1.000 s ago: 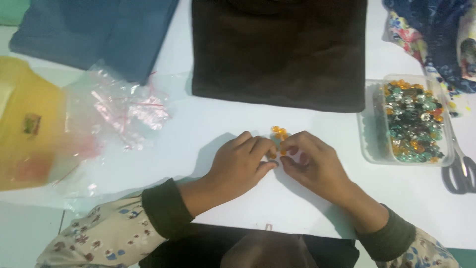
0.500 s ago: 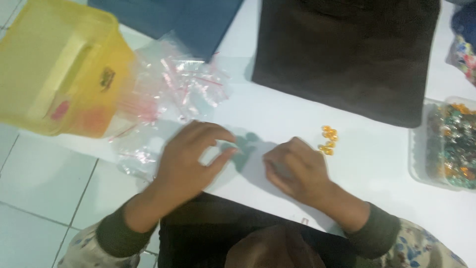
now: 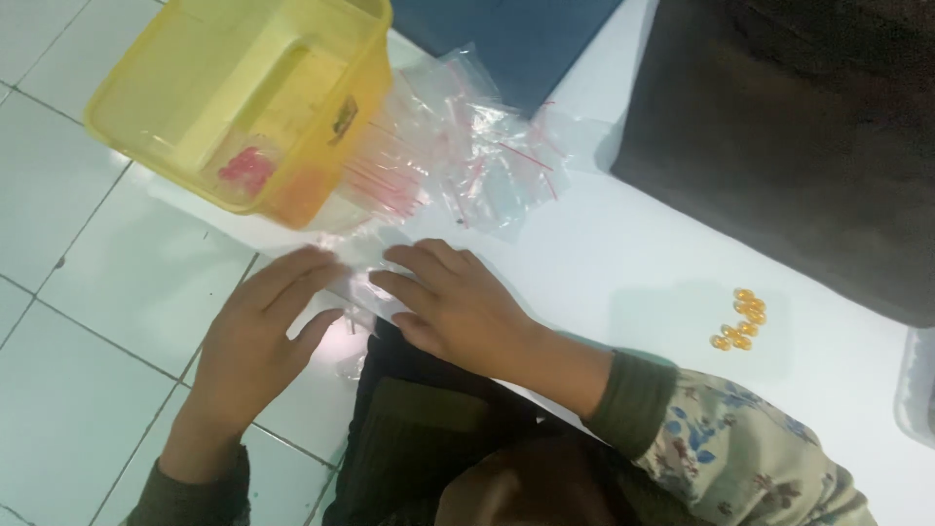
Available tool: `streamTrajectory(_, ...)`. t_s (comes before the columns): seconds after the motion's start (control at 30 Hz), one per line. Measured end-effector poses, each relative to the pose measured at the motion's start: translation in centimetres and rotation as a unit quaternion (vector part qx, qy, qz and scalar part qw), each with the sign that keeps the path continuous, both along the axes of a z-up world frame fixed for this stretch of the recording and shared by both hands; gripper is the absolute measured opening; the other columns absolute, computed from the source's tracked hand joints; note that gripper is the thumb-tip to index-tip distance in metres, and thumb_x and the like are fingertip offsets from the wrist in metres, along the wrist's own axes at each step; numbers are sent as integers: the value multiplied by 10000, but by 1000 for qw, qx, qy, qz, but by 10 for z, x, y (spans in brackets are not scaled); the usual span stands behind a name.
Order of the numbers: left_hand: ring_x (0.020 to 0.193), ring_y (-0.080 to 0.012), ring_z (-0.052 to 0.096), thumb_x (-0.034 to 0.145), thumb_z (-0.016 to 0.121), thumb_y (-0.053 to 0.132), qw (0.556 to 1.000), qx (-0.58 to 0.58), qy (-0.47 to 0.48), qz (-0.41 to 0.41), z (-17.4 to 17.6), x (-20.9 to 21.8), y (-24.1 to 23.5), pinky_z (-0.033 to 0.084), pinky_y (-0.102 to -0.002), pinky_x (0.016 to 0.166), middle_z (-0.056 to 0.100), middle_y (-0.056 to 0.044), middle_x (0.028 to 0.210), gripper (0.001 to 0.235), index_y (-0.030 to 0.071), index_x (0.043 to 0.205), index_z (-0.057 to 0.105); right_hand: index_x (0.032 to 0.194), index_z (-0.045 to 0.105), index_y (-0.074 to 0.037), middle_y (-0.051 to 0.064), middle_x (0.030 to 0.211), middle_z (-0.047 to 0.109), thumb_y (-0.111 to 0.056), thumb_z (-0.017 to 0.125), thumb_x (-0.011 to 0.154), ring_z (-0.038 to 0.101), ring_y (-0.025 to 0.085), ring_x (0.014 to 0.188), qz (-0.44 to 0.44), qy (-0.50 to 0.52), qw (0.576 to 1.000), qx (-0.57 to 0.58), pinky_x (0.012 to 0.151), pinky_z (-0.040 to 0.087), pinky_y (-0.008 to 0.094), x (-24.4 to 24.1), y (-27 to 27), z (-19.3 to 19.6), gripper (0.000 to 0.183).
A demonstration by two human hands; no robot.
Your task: Packaging small decorative beads into individual plastic resealable bags
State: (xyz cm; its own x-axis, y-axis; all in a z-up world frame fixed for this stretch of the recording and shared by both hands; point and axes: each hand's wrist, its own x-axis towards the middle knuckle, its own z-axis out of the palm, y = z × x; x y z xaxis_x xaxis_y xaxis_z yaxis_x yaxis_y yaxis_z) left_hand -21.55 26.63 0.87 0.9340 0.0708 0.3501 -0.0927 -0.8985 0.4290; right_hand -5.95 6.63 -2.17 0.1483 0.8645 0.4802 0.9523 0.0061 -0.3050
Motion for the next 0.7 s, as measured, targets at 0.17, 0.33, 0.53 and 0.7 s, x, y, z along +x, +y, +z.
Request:
streamTrajectory(0.17, 1150, -299, 675, 976, 688, 64, 997, -14, -71, -17, -3, 12, -5, 536, -411, 1021, 721, -71, 1217, 166, 57, 1135, 734, 1328, 615, -136, 95, 1393, 565, -369, 650, 1021, 554, 328, 1238, -4, -18, 1000, -22, 892, 488, 441, 5, 17, -7, 387)
streamTrajectory(0.33, 962, -246, 730, 819, 813, 88, 997, -55, -54, -28, -11, 29, -8, 552, -423, 887, 759, -34, 994, 119, 114, 930, 779, 1114, 748, -73, 147, 1157, 666, -213, 647, 1013, 605, 366, 1160, 7, 14, 1000, -23, 844, 508, 454, 14, 15, 2, 200)
streamTrajectory(0.53, 946, -310, 704, 888, 764, 104, 996, -32, -83, -20, -31, 59, -19, 569, -432, 814, 728, -59, 999, 77, 80, 955, 733, 973, 761, -77, 105, 975, 692, -135, 695, 965, 654, 298, 1011, -26, -78, 997, 15, 798, 497, 410, 34, 9, -7, 88)
streamTrajectory(0.7, 877, -287, 656, 793, 845, 52, 990, -6, -136, 30, -11, 76, -40, 574, -413, 782, 657, -81, 971, 286, 77, 1035, 694, 942, 746, -84, 67, 893, 692, -91, 749, 942, 675, 250, 898, -80, -49, 993, 66, 740, 490, 353, 47, -7, 23, 8)
